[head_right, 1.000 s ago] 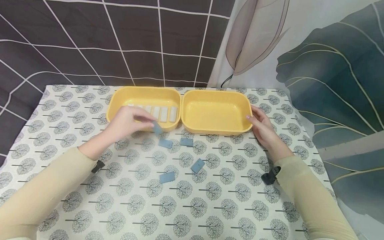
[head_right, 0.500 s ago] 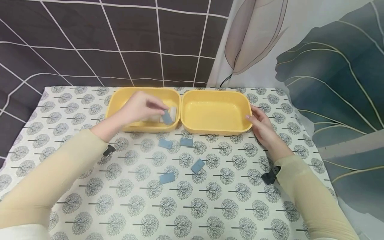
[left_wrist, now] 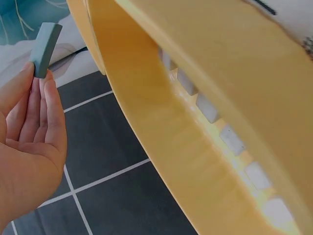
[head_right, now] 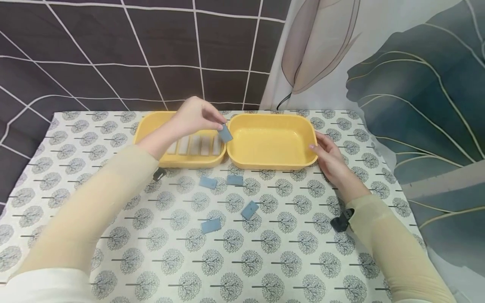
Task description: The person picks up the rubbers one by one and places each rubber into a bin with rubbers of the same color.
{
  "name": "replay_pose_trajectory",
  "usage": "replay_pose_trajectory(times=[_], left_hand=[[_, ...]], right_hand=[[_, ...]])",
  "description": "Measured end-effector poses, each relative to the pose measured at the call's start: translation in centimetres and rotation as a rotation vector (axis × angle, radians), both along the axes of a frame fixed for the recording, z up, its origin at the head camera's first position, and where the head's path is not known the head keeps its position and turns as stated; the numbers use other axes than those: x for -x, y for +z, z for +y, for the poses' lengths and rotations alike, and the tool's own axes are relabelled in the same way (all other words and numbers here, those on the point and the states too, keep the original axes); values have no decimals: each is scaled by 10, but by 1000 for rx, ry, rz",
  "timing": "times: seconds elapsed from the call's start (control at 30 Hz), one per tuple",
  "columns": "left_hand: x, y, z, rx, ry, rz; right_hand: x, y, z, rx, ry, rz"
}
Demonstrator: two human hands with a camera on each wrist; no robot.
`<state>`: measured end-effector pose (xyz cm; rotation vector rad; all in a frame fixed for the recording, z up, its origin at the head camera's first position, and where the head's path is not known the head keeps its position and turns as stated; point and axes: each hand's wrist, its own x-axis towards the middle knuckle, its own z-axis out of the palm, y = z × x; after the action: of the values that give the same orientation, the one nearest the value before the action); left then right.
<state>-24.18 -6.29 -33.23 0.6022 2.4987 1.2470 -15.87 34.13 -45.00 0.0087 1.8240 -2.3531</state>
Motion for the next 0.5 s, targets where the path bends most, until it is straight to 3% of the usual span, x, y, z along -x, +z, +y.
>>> replay_pose_trajectory(times=[0.23, 0.5], left_hand=[[16, -9, 17, 25, -56, 58], [25, -18, 36, 66, -109, 70]], right_hand=[[-1, 1, -1, -14, 0, -5], [-2, 2, -2, -6, -5, 6]])
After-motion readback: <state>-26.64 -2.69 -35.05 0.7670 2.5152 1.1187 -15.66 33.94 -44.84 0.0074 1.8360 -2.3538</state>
